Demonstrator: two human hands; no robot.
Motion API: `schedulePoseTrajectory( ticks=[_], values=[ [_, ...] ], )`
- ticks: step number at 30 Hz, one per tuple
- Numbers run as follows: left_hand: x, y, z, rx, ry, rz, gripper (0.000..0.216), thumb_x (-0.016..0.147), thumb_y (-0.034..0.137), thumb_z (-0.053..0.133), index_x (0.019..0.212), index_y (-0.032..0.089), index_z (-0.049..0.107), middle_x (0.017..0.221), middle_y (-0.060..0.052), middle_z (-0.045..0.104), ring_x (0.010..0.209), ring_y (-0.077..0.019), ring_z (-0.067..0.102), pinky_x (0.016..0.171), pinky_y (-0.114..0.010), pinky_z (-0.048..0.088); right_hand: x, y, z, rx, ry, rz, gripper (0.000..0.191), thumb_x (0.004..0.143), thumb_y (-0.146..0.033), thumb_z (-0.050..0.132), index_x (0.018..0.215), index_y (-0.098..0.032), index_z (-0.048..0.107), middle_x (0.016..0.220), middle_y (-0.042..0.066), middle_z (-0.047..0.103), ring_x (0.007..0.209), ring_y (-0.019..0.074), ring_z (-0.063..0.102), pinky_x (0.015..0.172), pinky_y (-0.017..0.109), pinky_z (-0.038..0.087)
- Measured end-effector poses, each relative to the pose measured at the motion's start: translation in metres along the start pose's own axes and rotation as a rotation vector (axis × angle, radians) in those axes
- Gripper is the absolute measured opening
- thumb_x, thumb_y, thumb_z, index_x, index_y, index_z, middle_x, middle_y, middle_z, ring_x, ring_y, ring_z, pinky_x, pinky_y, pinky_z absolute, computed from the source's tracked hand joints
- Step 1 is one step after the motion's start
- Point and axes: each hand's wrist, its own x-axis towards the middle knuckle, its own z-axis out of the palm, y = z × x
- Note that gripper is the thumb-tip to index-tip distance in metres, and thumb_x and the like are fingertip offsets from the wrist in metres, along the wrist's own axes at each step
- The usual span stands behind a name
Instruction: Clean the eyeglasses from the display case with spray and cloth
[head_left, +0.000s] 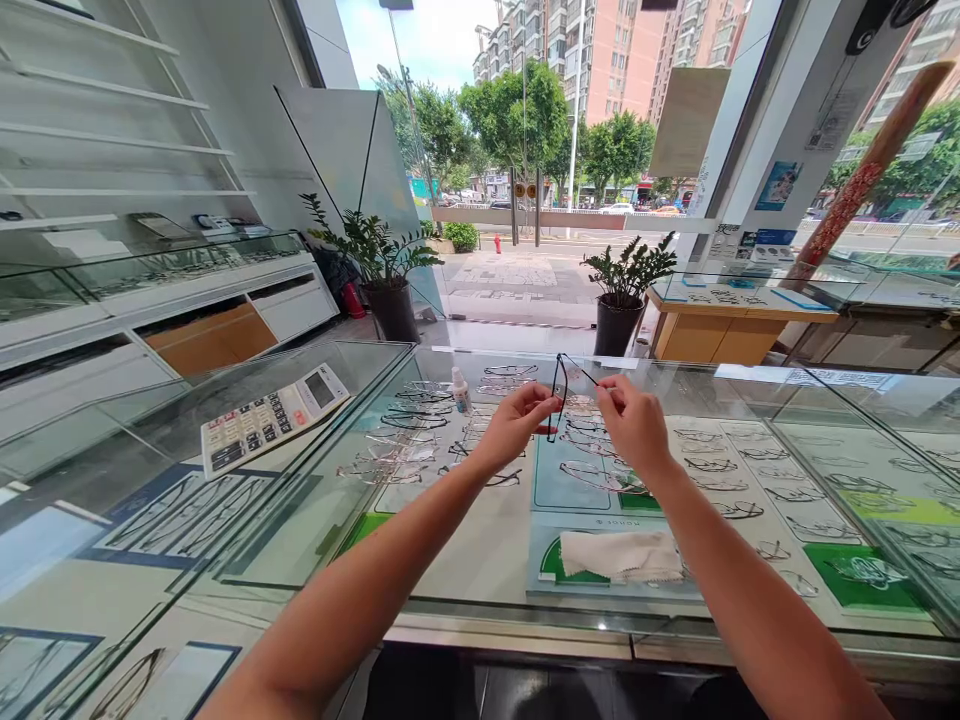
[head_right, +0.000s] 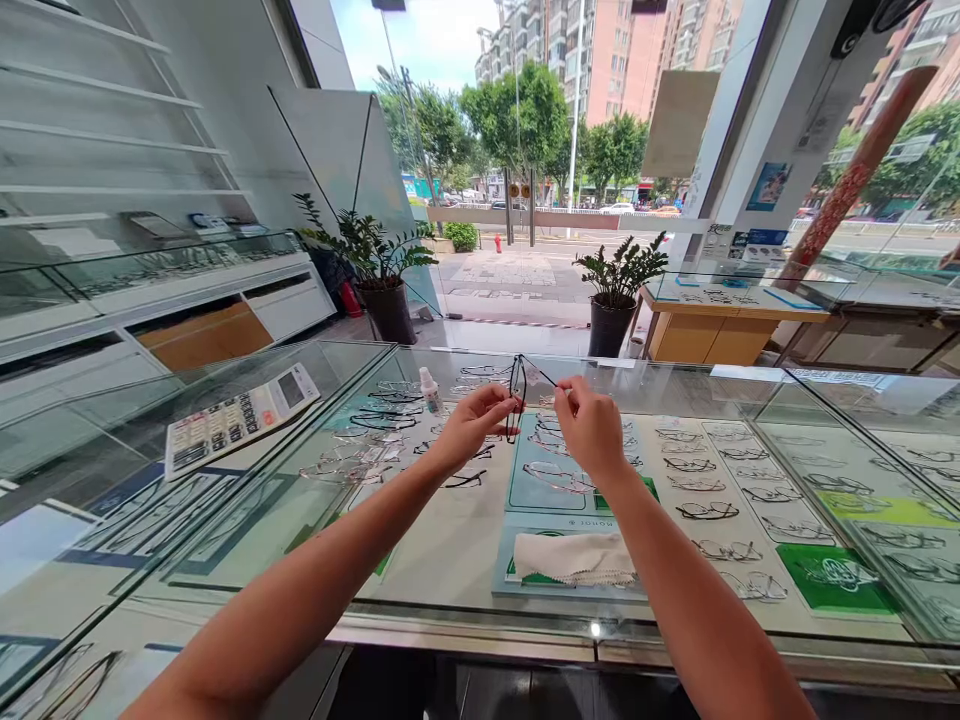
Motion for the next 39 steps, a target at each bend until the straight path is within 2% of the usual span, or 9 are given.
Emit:
schedulePoseTrajectory(
  ticks=[5, 10, 13, 18, 21, 26, 33, 36, 39],
  values=[
    [0.003, -0.007, -0.004, 0.082, 0.008, -0.002, 0.050, 0.079, 0.064, 0.087, 0.090, 0.019, 0.069, 0.100, -0.006, 0.073, 0.098, -0.0205, 0.068, 0.074, -0.031, 0.064, 0.009, 0.012, -0.009, -0.137, 0.166, 0.008, 0.030, 0.105, -0.038, 0.052, 0.111, -0.021, 0.076, 0.079, 0.006, 0.082, 0.065, 0.0238, 0.071, 0.068, 0.035, 0.044],
    [0.004, -0.012, -0.006, 0.139, -0.003, -0.006, 0.049, 0.079, 0.064, 0.086, 0.091, 0.018, 0.075, 0.103, -0.009, 0.077, 0.098, -0.0215, 0.071, 0.076, -0.033, 0.065, 0.014, 0.017, -0.014, -0.107, 0.265, -0.056, 0.029, 0.102, -0.035, 0.055, 0.125, -0.023, 0.069, 0.108, 0.007, 0.086, 0.068, 0.0213, 0.074, 0.069, 0.035, 0.049],
    [0.006, -0.013, -0.006, 0.072, 0.024, -0.008, 0.050, 0.077, 0.065, 0.088, 0.091, 0.019, 0.076, 0.106, -0.009, 0.079, 0.103, -0.0240, 0.073, 0.077, -0.034, 0.067, 0.010, 0.013, -0.008, -0.053, 0.284, -0.099, 0.029, 0.102, -0.037, 0.057, 0.126, -0.023, 0.061, 0.109, 0.007, 0.084, 0.068, 0.0196, 0.073, 0.064, 0.033, 0.049],
    [0.006, -0.014, -0.006, 0.038, 0.055, 0.020, 0.048, 0.076, 0.062, 0.090, 0.089, 0.019, 0.075, 0.101, -0.008, 0.078, 0.103, -0.0240, 0.073, 0.076, -0.033, 0.067, -0.002, 0.003, 0.007, -0.020, 0.183, -0.180, 0.019, 0.103, -0.042, 0.059, 0.109, -0.024, 0.061, 0.093, 0.003, 0.077, 0.067, 0.0174, 0.068, 0.065, 0.032, 0.048],
    [0.003, -0.013, -0.004, 0.074, 0.019, 0.043, 0.044, 0.081, 0.060, 0.088, 0.091, 0.019, 0.076, 0.098, -0.007, 0.076, 0.097, -0.0215, 0.072, 0.077, -0.034, 0.067, -0.007, -0.001, 0.015, 0.005, 0.105, -0.182, 0.023, 0.101, -0.044, 0.063, 0.112, -0.024, 0.061, 0.096, 0.003, 0.077, 0.068, 0.0175, 0.068, 0.067, 0.032, 0.049],
    [-0.004, -0.007, 0.000, 0.166, -0.048, 0.061, 0.040, 0.086, 0.058, 0.084, 0.094, 0.019, 0.080, 0.093, -0.006, 0.074, 0.087, -0.0177, 0.068, 0.079, -0.034, 0.066, -0.010, -0.002, 0.023, -0.005, 0.072, -0.141, 0.027, 0.098, -0.045, 0.068, 0.114, -0.025, 0.058, 0.100, 0.003, 0.077, 0.070, 0.0190, 0.069, 0.067, 0.034, 0.048],
    [-0.009, -0.005, 0.006, 0.196, -0.071, 0.066, 0.039, 0.088, 0.058, 0.082, 0.098, 0.020, 0.081, 0.099, -0.008, 0.077, 0.090, -0.0200, 0.070, 0.080, -0.036, 0.067, -0.010, 0.001, 0.026, -0.064, 0.074, -0.123, 0.021, 0.095, -0.031, 0.061, 0.114, -0.025, 0.055, 0.107, 0.006, 0.074, 0.078, 0.0237, 0.070, 0.066, 0.037, 0.048],
    [-0.005, -0.008, 0.004, 0.153, 0.004, 0.060, 0.042, 0.085, 0.060, 0.084, 0.096, 0.019, 0.080, 0.102, -0.008, 0.078, 0.094, -0.0212, 0.071, 0.081, -0.036, 0.068, -0.009, 0.003, 0.026, -0.091, 0.081, -0.143, 0.022, 0.094, -0.024, 0.056, 0.116, -0.023, 0.057, 0.117, 0.011, 0.071, 0.090, 0.0270, 0.071, 0.070, 0.039, 0.053],
    [0.000, -0.008, 0.000, 0.062, 0.097, 0.051, 0.048, 0.079, 0.063, 0.088, 0.092, 0.019, 0.078, 0.108, -0.010, 0.080, 0.102, -0.0244, 0.073, 0.080, -0.037, 0.068, -0.007, 0.007, 0.025, -0.114, 0.083, -0.149, 0.020, 0.096, -0.023, 0.055, 0.115, -0.022, 0.061, 0.141, 0.018, 0.063, 0.113, 0.0323, 0.070, 0.080, 0.044, 0.057]
  ],
)
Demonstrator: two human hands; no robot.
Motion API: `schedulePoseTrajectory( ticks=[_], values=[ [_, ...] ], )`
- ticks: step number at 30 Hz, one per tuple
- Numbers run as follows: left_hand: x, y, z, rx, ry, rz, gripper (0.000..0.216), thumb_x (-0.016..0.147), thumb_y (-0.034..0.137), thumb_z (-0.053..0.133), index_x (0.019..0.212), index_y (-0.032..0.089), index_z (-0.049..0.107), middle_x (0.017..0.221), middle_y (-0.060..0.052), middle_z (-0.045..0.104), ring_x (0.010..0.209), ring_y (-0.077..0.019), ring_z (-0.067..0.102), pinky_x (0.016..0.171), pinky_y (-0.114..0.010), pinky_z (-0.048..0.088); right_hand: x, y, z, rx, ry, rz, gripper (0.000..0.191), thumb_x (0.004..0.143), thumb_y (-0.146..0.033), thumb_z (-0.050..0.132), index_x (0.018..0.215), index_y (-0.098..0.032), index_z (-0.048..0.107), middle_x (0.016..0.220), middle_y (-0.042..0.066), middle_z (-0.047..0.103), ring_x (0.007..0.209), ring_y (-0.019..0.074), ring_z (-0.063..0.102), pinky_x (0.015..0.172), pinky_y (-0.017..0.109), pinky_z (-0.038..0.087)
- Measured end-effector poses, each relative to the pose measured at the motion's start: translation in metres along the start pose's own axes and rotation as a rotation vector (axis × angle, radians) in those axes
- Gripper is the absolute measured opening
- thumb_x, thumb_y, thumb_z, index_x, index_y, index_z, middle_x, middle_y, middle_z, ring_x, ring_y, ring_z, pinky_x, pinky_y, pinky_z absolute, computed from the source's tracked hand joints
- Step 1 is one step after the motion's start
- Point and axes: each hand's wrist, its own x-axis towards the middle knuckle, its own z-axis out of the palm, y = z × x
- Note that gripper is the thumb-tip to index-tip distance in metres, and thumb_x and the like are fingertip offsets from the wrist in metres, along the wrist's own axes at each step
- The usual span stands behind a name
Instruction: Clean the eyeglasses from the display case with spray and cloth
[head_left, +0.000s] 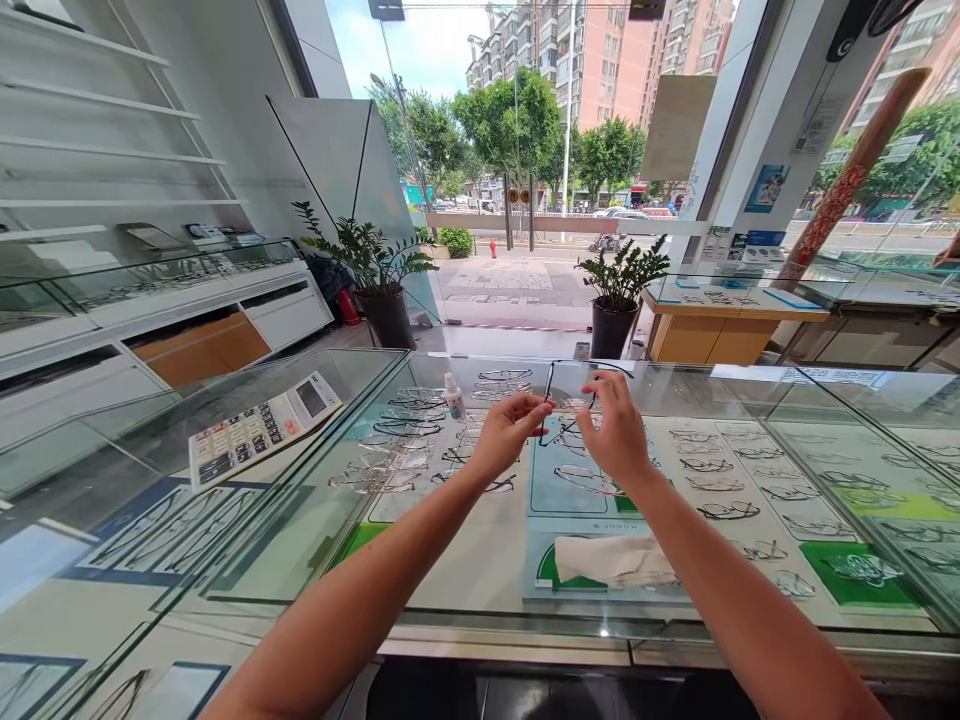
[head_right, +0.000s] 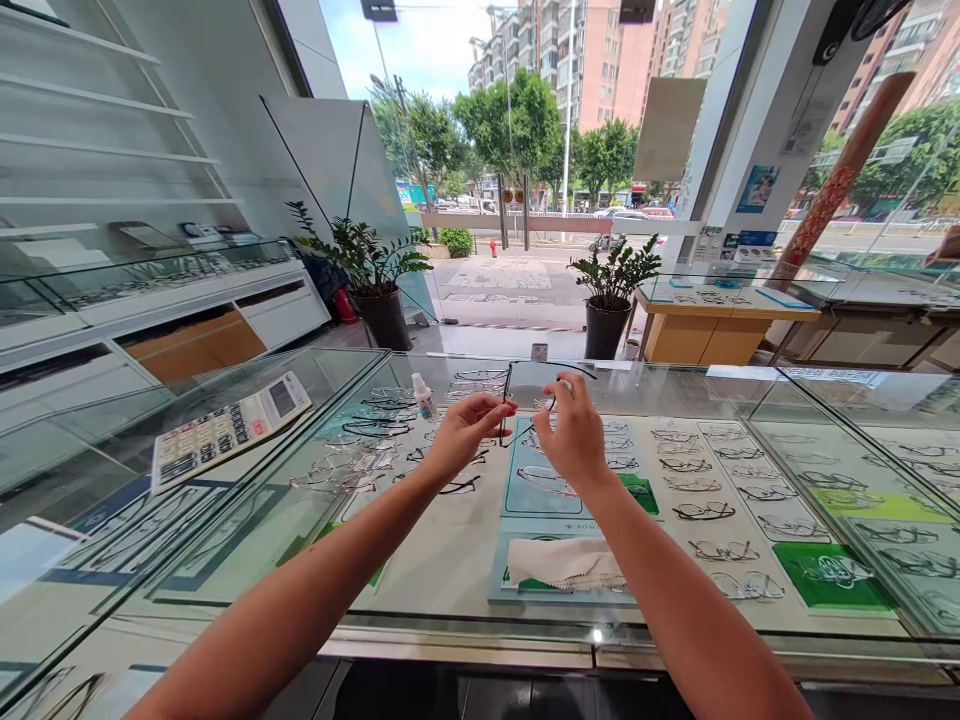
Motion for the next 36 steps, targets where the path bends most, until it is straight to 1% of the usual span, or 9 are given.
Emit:
schedulePoseTrajectory(
  ticks=[2, 6, 13, 16, 19, 21, 24, 27, 36],
  values=[
    [0.003, 0.001, -0.003, -0.044, 0.055, -0.002, 0.049, 0.077, 0.063, 0.090, 0.091, 0.018, 0.076, 0.112, -0.011, 0.080, 0.108, -0.0259, 0.074, 0.081, -0.038, 0.068, 0.001, 0.003, 0.000, -0.024, -0.005, -0.003, 0.015, 0.098, -0.024, 0.055, 0.110, -0.022, 0.065, 0.149, 0.019, 0.060, 0.126, 0.0360, 0.066, 0.091, 0.049, 0.058],
    [0.006, 0.006, -0.009, -0.085, 0.137, 0.030, 0.049, 0.078, 0.061, 0.090, 0.093, 0.018, 0.075, 0.115, -0.012, 0.081, 0.112, -0.0272, 0.074, 0.083, -0.039, 0.068, 0.002, 0.009, 0.000, -0.096, -0.016, -0.019, 0.011, 0.100, -0.028, 0.059, 0.095, -0.023, 0.067, 0.138, 0.018, 0.068, 0.127, 0.0394, 0.062, 0.107, 0.059, 0.052],
    [0.010, 0.012, -0.016, -0.130, 0.227, 0.085, 0.051, 0.076, 0.062, 0.091, 0.095, 0.018, 0.075, 0.118, -0.013, 0.080, 0.116, -0.0296, 0.073, 0.087, -0.044, 0.069, 0.000, 0.010, 0.003, -0.164, -0.033, -0.006, 0.017, 0.100, -0.032, 0.061, 0.090, -0.022, 0.071, 0.119, 0.015, 0.074, 0.108, 0.0361, 0.064, 0.094, 0.056, 0.050],
    [0.010, 0.014, -0.016, -0.133, 0.236, 0.101, 0.050, 0.077, 0.062, 0.090, 0.096, 0.018, 0.076, 0.117, -0.012, 0.079, 0.115, -0.0287, 0.073, 0.088, -0.044, 0.069, -0.003, 0.009, 0.004, -0.189, -0.049, 0.015, 0.022, 0.100, -0.034, 0.062, 0.086, -0.022, 0.073, 0.108, 0.013, 0.076, 0.100, 0.0341, 0.065, 0.095, 0.058, 0.049],
    [0.008, 0.013, -0.014, -0.111, 0.217, 0.100, 0.048, 0.079, 0.061, 0.089, 0.095, 0.018, 0.076, 0.114, -0.011, 0.079, 0.113, -0.0275, 0.072, 0.087, -0.042, 0.069, -0.004, 0.004, 0.003, -0.225, -0.019, 0.013, 0.024, 0.100, -0.039, 0.065, 0.088, -0.022, 0.076, 0.124, 0.018, 0.075, 0.118, 0.0420, 0.063, 0.107, 0.069, 0.042],
    [0.007, 0.012, -0.011, -0.097, 0.191, 0.090, 0.049, 0.079, 0.062, 0.089, 0.094, 0.018, 0.075, 0.114, -0.011, 0.079, 0.114, -0.0279, 0.072, 0.087, -0.042, 0.068, -0.005, -0.001, 0.002, -0.200, 0.004, -0.012, 0.025, 0.099, -0.042, 0.067, 0.104, -0.021, 0.079, 0.141, 0.020, 0.069, 0.135, 0.0463, 0.055, 0.115, 0.074, 0.036],
    [0.004, 0.009, -0.007, -0.076, 0.159, 0.092, 0.048, 0.078, 0.060, 0.090, 0.090, 0.017, 0.074, 0.132, -0.013, 0.072, 0.121, -0.0303, 0.069, 0.086, -0.042, 0.069, -0.005, -0.013, -0.002, -0.008, -0.062, -0.064, 0.039, 0.100, -0.041, 0.067, 0.133, -0.021, 0.071, 0.144, 0.018, 0.068, 0.136, 0.0407, 0.058, 0.116, 0.064, 0.044],
    [-0.002, 0.009, -0.001, -0.051, 0.122, 0.093, 0.044, 0.080, 0.057, 0.089, 0.089, 0.017, 0.074, 0.154, -0.012, 0.059, 0.129, -0.0332, 0.066, 0.085, -0.042, 0.070, -0.007, -0.024, -0.002, 0.192, -0.178, -0.086, 0.046, 0.101, -0.041, 0.067, 0.144, -0.025, 0.062, 0.140, 0.013, 0.071, 0.130, 0.0347, 0.065, 0.111, 0.055, 0.053],
    [-0.012, 0.009, 0.009, -0.065, 0.006, 0.068, 0.038, 0.083, 0.054, 0.088, 0.090, 0.019, 0.077, 0.157, -0.013, 0.057, 0.130, -0.0352, 0.066, 0.084, -0.039, 0.067, -0.012, -0.027, 0.006, 0.384, -0.233, -0.076, 0.027, 0.108, -0.040, 0.059, 0.130, -0.027, 0.066, 0.124, 0.010, 0.077, 0.117, 0.0309, 0.071, 0.101, 0.049, 0.057]
  ],
)
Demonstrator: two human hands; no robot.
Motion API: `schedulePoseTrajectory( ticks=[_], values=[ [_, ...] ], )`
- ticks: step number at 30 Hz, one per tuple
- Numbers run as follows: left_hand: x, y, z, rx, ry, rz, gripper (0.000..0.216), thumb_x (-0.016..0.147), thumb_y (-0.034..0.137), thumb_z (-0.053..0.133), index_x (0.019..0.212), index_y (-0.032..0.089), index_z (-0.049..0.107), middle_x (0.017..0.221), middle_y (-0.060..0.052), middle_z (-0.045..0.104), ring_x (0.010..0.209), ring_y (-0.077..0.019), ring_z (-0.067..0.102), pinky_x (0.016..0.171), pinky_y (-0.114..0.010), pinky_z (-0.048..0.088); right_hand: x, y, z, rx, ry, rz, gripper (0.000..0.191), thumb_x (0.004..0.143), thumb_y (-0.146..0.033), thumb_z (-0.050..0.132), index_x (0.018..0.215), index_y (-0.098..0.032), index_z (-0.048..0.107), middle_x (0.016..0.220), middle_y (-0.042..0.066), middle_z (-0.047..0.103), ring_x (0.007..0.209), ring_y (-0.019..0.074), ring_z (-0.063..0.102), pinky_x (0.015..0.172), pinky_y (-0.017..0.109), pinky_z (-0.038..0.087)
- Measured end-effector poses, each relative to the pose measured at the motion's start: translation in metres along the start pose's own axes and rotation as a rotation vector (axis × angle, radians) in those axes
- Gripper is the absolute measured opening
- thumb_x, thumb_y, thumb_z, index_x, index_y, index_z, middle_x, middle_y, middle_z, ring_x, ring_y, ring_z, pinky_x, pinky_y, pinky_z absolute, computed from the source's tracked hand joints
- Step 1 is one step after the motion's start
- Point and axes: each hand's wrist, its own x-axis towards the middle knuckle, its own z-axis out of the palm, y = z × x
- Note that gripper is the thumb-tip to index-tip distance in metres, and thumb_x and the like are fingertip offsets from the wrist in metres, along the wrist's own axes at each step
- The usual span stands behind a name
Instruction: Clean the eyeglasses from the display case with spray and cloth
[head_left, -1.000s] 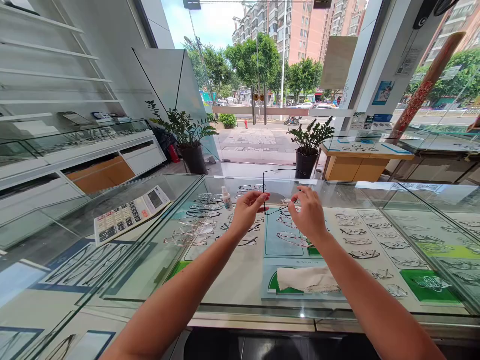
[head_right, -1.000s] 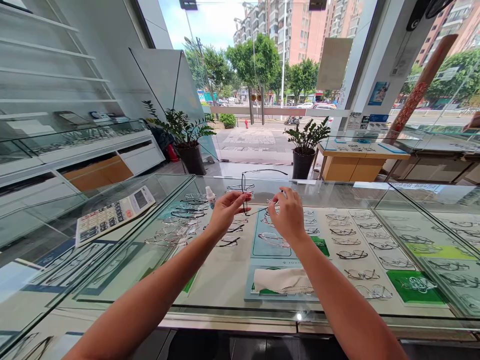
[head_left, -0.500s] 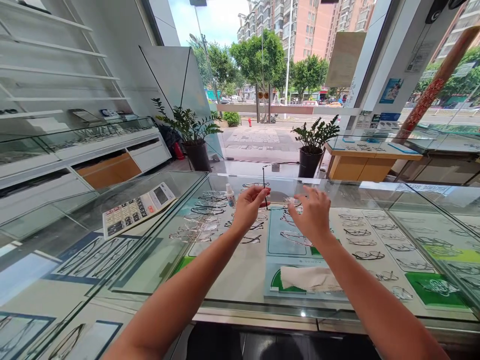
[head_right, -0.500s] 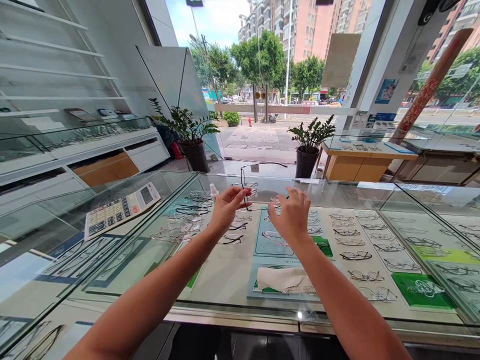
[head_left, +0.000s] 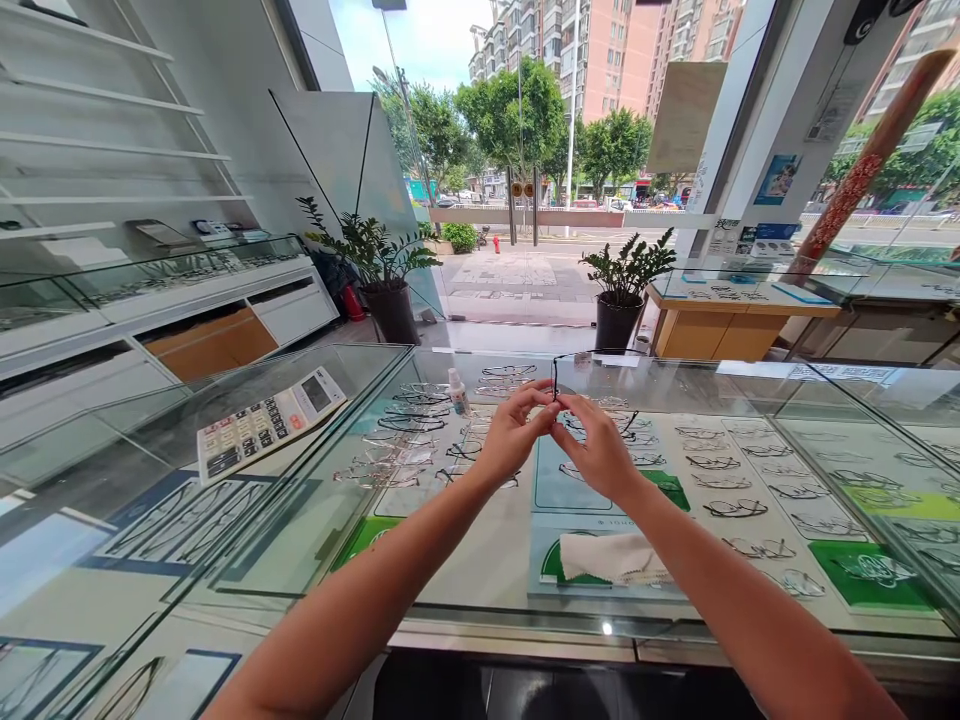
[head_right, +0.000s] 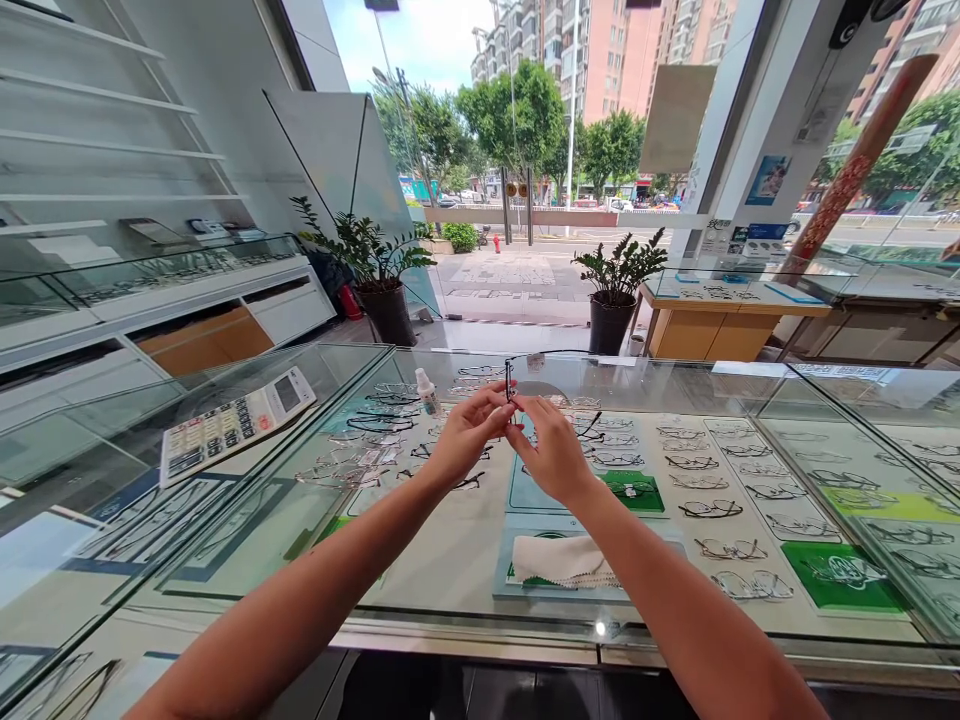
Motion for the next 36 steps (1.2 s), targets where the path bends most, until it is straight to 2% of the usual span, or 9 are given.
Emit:
schedulePoseTrajectory(
  ticks=[3, 6, 10, 13, 15, 20, 25, 32, 36],
  values=[
    [0.000, 0.001, -0.001, 0.061, -0.027, 0.044, 0.034, 0.088, 0.055, 0.082, 0.097, 0.023, 0.081, 0.156, -0.013, 0.060, 0.142, -0.0381, 0.059, 0.097, -0.047, 0.064, 0.002, 0.002, -0.003, 0.028, 0.016, 0.021, 0.028, 0.107, -0.044, 0.062, 0.130, -0.028, 0.067, 0.124, 0.010, 0.077, 0.118, 0.0300, 0.071, 0.102, 0.048, 0.058],
    [0.002, 0.004, -0.006, 0.287, -0.004, 0.184, 0.029, 0.097, 0.051, 0.072, 0.105, 0.027, 0.084, 0.154, -0.011, 0.063, 0.151, -0.0364, 0.051, 0.118, -0.054, 0.050, 0.004, 0.005, -0.007, 0.015, 0.017, 0.043, 0.032, 0.107, -0.046, 0.063, 0.133, -0.028, 0.068, 0.128, 0.010, 0.076, 0.121, 0.0301, 0.070, 0.106, 0.049, 0.056],
    [0.013, 0.012, -0.028, 0.792, 0.322, 0.376, 0.028, 0.100, 0.036, 0.065, 0.122, 0.027, 0.078, 0.158, -0.010, 0.059, 0.155, -0.0360, 0.044, 0.133, -0.057, 0.026, 0.005, 0.012, -0.012, -0.035, 0.039, 0.082, 0.035, 0.108, -0.048, 0.060, 0.136, -0.028, 0.067, 0.133, 0.011, 0.074, 0.123, 0.0325, 0.068, 0.106, 0.052, 0.055],
    [0.028, 0.012, -0.057, 1.067, 0.589, 0.229, 0.061, 0.092, 0.030, 0.069, 0.152, 0.023, 0.058, 0.167, -0.015, 0.049, 0.162, -0.0420, 0.029, 0.132, -0.063, 0.017, 0.006, 0.017, -0.016, -0.069, 0.059, 0.088, 0.035, 0.109, -0.049, 0.056, 0.134, -0.028, 0.069, 0.133, 0.012, 0.073, 0.124, 0.0337, 0.066, 0.101, 0.052, 0.057],
    [0.037, 0.009, -0.078, 1.176, 0.636, 0.087, 0.079, 0.090, 0.031, 0.069, 0.164, 0.018, 0.041, 0.167, -0.020, 0.049, 0.161, -0.0451, 0.028, 0.129, -0.064, 0.020, 0.006, 0.020, -0.018, -0.080, 0.082, 0.087, 0.035, 0.109, -0.050, 0.055, 0.132, -0.027, 0.069, 0.131, 0.012, 0.073, 0.121, 0.0337, 0.066, 0.098, 0.051, 0.058],
    [0.047, -0.005, -0.113, 1.348, 0.564, -0.121, 0.077, 0.090, 0.034, 0.067, 0.159, 0.011, 0.042, 0.144, -0.026, 0.066, 0.144, -0.0498, 0.047, 0.115, -0.064, 0.030, 0.007, 0.025, -0.020, -0.095, 0.098, 0.086, 0.036, 0.109, -0.051, 0.054, 0.132, -0.027, 0.069, 0.128, 0.012, 0.073, 0.115, 0.0328, 0.067, 0.097, 0.051, 0.057],
    [0.050, -0.010, -0.120, 1.448, 0.453, -0.282, 0.064, 0.090, 0.033, 0.067, 0.146, 0.007, 0.052, 0.127, -0.031, 0.072, 0.137, -0.0501, 0.053, 0.105, -0.059, 0.034, 0.008, 0.029, -0.020, -0.123, 0.085, 0.086, 0.035, 0.110, -0.049, 0.053, 0.132, -0.026, 0.068, 0.128, 0.012, 0.074, 0.117, 0.0323, 0.067, 0.095, 0.049, 0.057],
    [0.048, -0.009, -0.119, 1.456, 0.415, -0.279, 0.038, 0.087, 0.029, 0.068, 0.123, 0.015, 0.067, 0.109, -0.024, 0.077, 0.125, -0.0485, 0.062, 0.101, -0.059, 0.038, 0.008, 0.032, -0.022, -0.115, 0.080, 0.106, 0.036, 0.110, -0.049, 0.052, 0.132, -0.025, 0.068, 0.130, 0.012, 0.073, 0.119, 0.0330, 0.065, 0.095, 0.049, 0.057],
    [0.047, -0.001, -0.113, 1.438, 0.504, -0.211, 0.040, 0.096, 0.026, 0.058, 0.133, 0.012, 0.062, 0.115, -0.026, 0.074, 0.132, -0.0476, 0.058, 0.107, -0.062, 0.036, 0.008, 0.031, -0.022, -0.135, 0.090, 0.097, 0.036, 0.110, -0.048, 0.051, 0.132, -0.025, 0.067, 0.130, 0.012, 0.073, 0.120, 0.0333, 0.064, 0.098, 0.051, 0.055]
  ],
)
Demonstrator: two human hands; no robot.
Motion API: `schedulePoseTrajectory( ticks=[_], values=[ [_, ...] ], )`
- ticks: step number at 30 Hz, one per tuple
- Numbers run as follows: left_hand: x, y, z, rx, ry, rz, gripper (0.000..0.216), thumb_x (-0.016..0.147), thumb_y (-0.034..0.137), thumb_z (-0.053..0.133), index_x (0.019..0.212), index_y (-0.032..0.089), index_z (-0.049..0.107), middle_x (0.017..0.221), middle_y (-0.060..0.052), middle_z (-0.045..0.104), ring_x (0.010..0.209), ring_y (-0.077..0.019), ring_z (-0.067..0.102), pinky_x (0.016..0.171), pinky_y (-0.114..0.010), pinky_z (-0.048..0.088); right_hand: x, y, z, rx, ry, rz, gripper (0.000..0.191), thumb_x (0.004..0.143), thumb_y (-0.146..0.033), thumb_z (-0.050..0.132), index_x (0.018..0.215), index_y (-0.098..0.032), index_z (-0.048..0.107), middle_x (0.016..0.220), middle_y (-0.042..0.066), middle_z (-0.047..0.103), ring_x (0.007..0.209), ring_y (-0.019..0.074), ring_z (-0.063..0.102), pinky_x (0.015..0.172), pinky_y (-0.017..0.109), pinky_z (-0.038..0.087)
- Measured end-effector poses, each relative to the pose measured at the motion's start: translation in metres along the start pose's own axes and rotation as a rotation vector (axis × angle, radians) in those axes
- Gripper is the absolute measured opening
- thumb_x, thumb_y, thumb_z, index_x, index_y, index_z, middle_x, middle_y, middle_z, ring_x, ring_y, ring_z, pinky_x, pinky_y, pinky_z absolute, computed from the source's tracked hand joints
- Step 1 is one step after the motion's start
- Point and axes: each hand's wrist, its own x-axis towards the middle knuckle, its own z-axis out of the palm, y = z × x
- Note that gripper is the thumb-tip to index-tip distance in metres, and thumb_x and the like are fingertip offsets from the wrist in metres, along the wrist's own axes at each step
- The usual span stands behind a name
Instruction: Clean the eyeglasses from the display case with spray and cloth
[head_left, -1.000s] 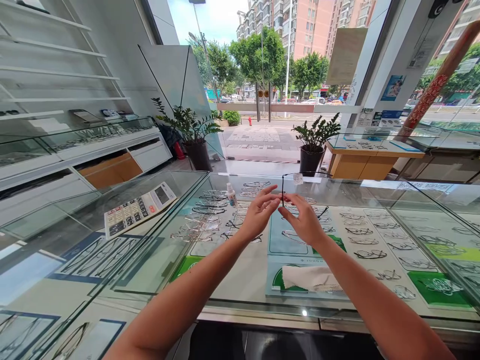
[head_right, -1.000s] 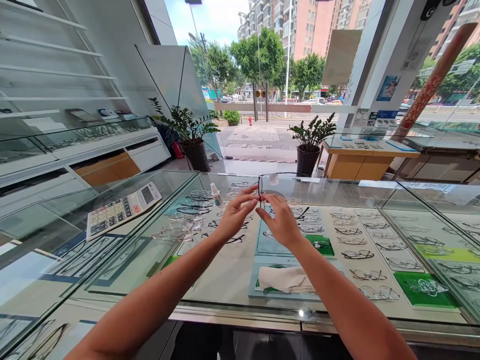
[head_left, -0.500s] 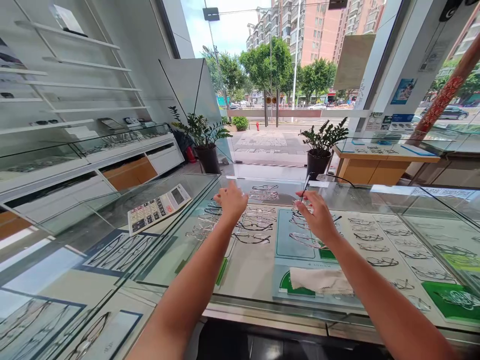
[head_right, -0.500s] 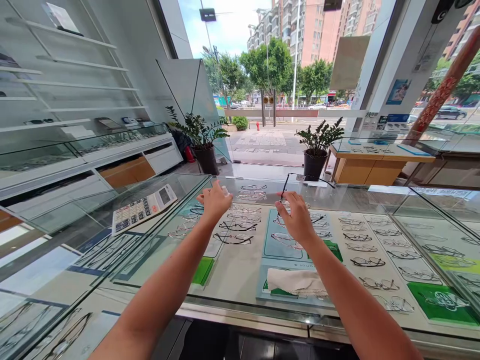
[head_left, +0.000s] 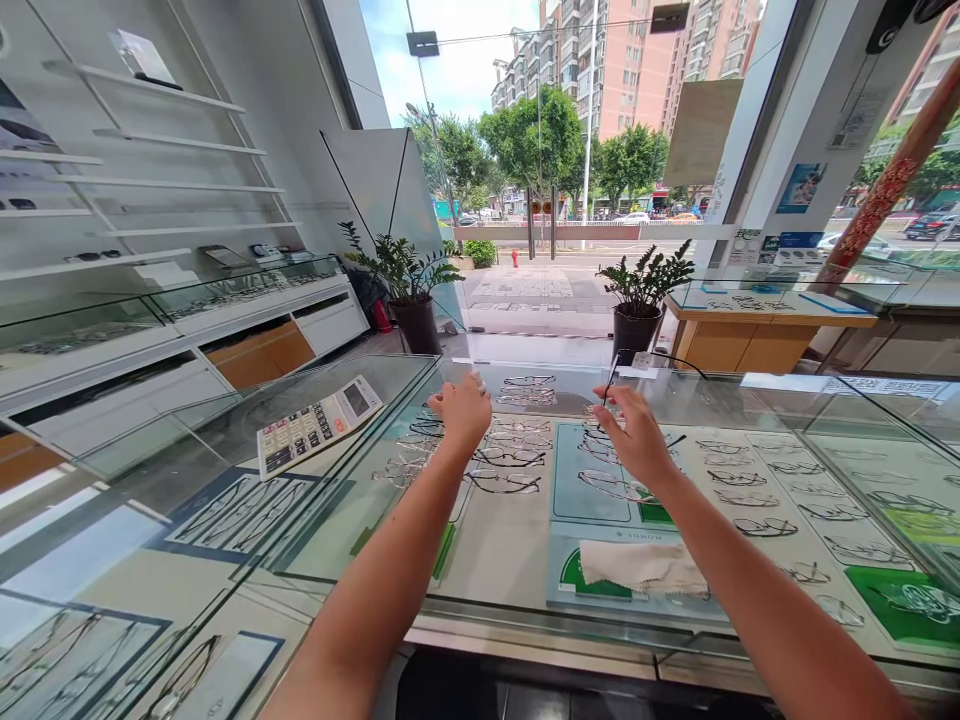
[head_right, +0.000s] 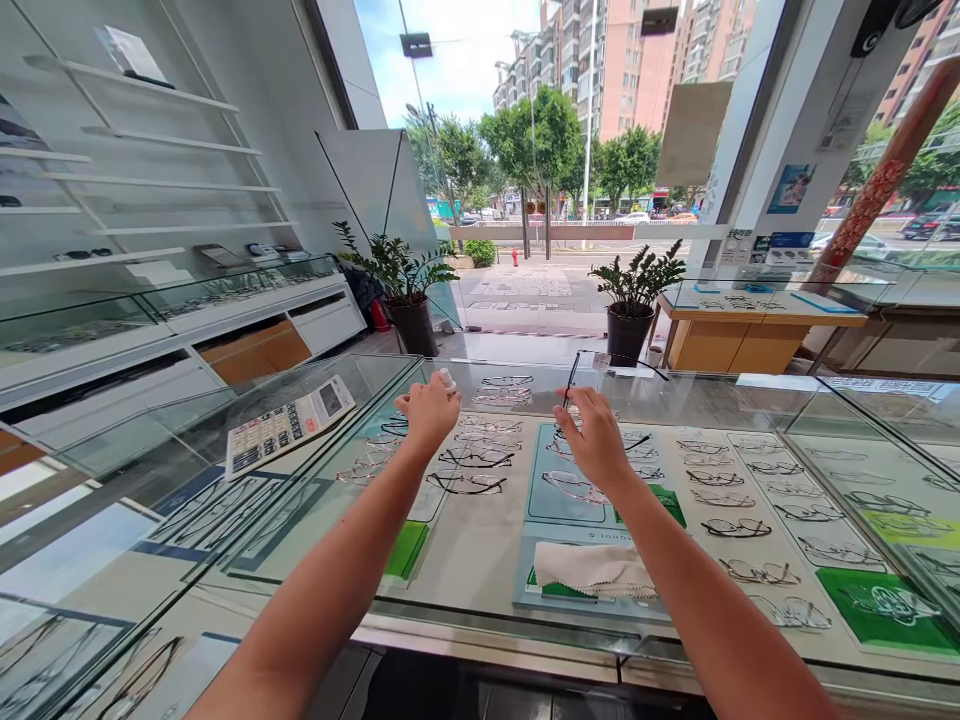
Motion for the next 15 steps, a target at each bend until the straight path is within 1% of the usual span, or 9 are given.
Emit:
schedulePoseTrajectory(
  ticks=[2, 3, 5, 6, 8, 10, 11, 13, 15],
  values=[
    [-0.001, 0.005, -0.005, -0.131, 0.123, 0.018, 0.042, 0.101, 0.025, 0.050, 0.140, 0.012, 0.057, 0.123, -0.026, 0.072, 0.134, -0.0457, 0.056, 0.112, -0.065, 0.033, 0.000, -0.001, -0.001, 0.001, 0.014, 0.003, 0.036, 0.111, -0.048, 0.050, 0.132, -0.025, 0.067, 0.130, 0.013, 0.072, 0.121, 0.0338, 0.064, 0.099, 0.051, 0.055],
    [-0.002, 0.008, -0.006, -0.251, 0.187, 0.053, 0.042, 0.103, 0.026, 0.048, 0.143, 0.013, 0.054, 0.127, -0.025, 0.070, 0.133, -0.0435, 0.057, 0.114, -0.064, 0.033, 0.000, -0.002, -0.001, 0.007, 0.020, 0.007, 0.037, 0.111, -0.049, 0.049, 0.132, -0.025, 0.067, 0.130, 0.013, 0.072, 0.121, 0.0341, 0.064, 0.098, 0.052, 0.055],
    [-0.004, 0.016, -0.009, -0.582, 0.254, 0.173, 0.045, 0.106, 0.032, 0.048, 0.148, 0.016, 0.049, 0.129, -0.021, 0.068, 0.126, -0.0369, 0.061, 0.113, -0.059, 0.041, 0.000, -0.003, -0.001, 0.025, 0.027, 0.019, 0.038, 0.111, -0.051, 0.048, 0.132, -0.025, 0.067, 0.131, 0.014, 0.072, 0.120, 0.0344, 0.064, 0.097, 0.051, 0.055],
    [-0.007, 0.021, -0.009, -0.760, 0.238, 0.241, 0.047, 0.107, 0.037, 0.050, 0.151, 0.018, 0.045, 0.129, -0.019, 0.066, 0.121, -0.0331, 0.062, 0.109, -0.054, 0.047, 0.000, -0.004, -0.002, 0.038, 0.027, 0.025, 0.039, 0.112, -0.052, 0.047, 0.133, -0.025, 0.067, 0.131, 0.014, 0.071, 0.120, 0.0345, 0.064, 0.097, 0.051, 0.055],
    [-0.014, 0.032, -0.009, -1.076, 0.129, 0.341, 0.055, 0.105, 0.045, 0.057, 0.153, 0.024, 0.041, 0.123, -0.012, 0.062, 0.113, -0.0266, 0.062, 0.094, -0.042, 0.057, 0.000, -0.005, -0.002, 0.073, 0.024, 0.033, 0.040, 0.112, -0.054, 0.046, 0.133, -0.026, 0.066, 0.133, 0.014, 0.071, 0.121, 0.0343, 0.064, 0.097, 0.051, 0.054],
    [-0.024, 0.043, -0.010, -1.307, -0.035, 0.351, 0.059, 0.099, 0.047, 0.067, 0.150, 0.029, 0.043, 0.113, -0.006, 0.059, 0.104, -0.0219, 0.060, 0.080, -0.033, 0.058, 0.000, -0.006, -0.002, 0.119, 0.018, 0.037, 0.040, 0.112, -0.055, 0.046, 0.131, -0.026, 0.067, 0.133, 0.014, 0.070, 0.121, 0.0334, 0.064, 0.097, 0.050, 0.054],
    [-0.029, 0.048, -0.011, -1.404, -0.128, 0.328, 0.059, 0.095, 0.045, 0.071, 0.146, 0.030, 0.047, 0.108, -0.004, 0.058, 0.098, -0.0202, 0.058, 0.075, -0.030, 0.056, 0.000, -0.007, -0.002, 0.146, 0.011, 0.040, 0.040, 0.111, -0.056, 0.046, 0.130, -0.026, 0.067, 0.133, 0.013, 0.070, 0.120, 0.0327, 0.065, 0.097, 0.049, 0.054],
    [-0.040, 0.056, -0.014, -1.586, -0.347, 0.246, 0.051, 0.088, 0.045, 0.076, 0.132, 0.027, 0.057, 0.097, -0.002, 0.057, 0.087, -0.0182, 0.056, 0.065, -0.026, 0.051, 0.000, -0.011, -0.002, 0.213, -0.018, 0.048, 0.041, 0.111, -0.057, 0.046, 0.130, -0.027, 0.067, 0.131, 0.013, 0.070, 0.118, 0.0311, 0.066, 0.097, 0.047, 0.054],
    [-0.049, 0.061, -0.020, -1.728, -0.590, 0.161, 0.042, 0.088, 0.056, 0.074, 0.109, 0.022, 0.064, 0.086, -0.002, 0.054, 0.078, -0.0178, 0.053, 0.058, -0.026, 0.046, 0.000, -0.017, -0.003, 0.284, -0.057, 0.061, 0.042, 0.111, -0.057, 0.046, 0.132, -0.028, 0.066, 0.131, 0.011, 0.070, 0.118, 0.0299, 0.066, 0.098, 0.046, 0.053]
  ],
)
